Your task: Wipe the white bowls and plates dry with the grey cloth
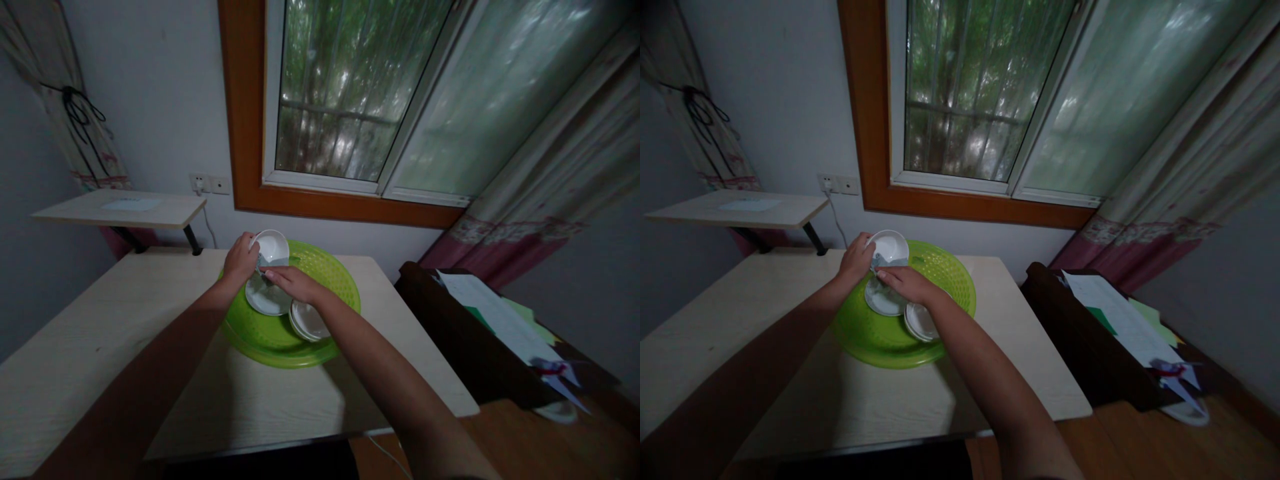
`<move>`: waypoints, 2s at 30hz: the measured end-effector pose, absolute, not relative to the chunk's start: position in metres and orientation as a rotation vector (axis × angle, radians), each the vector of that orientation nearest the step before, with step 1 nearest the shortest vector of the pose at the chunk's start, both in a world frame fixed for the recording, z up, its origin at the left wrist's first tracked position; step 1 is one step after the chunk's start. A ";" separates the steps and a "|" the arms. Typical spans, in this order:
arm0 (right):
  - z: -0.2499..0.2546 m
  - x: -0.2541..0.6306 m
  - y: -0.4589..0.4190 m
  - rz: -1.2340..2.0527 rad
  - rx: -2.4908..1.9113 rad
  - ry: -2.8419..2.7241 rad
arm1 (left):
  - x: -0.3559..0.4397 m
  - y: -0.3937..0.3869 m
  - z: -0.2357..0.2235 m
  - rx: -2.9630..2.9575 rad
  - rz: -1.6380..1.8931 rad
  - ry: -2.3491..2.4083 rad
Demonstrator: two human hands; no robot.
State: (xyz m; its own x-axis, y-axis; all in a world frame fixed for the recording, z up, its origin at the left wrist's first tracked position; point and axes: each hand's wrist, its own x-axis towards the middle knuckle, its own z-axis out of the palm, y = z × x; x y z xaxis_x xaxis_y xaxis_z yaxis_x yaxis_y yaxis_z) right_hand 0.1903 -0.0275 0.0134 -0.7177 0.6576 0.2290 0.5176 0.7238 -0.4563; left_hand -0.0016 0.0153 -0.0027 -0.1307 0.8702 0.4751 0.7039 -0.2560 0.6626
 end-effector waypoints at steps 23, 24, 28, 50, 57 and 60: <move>0.013 0.186 -0.024 -0.019 -0.875 -2.765 | 0.000 0.020 -0.008 1.983 1.255 1.773; 0.011 0.186 -0.024 0.011 -0.840 -2.751 | 0.000 0.020 -0.008 1.977 1.250 1.766; 0.002 0.185 -0.022 0.008 -0.777 -2.696 | 0.001 0.022 -0.010 1.929 1.219 1.692; 0.002 0.187 -0.027 -0.398 -1.120 -2.478 | 0.004 0.014 -0.002 1.902 1.287 1.652; 0.009 0.188 -0.027 -0.318 -1.014 -2.636 | -0.001 0.020 -0.006 1.810 1.328 1.789; 0.009 0.189 -0.025 -0.212 -0.911 -2.675 | -0.001 0.021 -0.007 1.795 1.333 1.797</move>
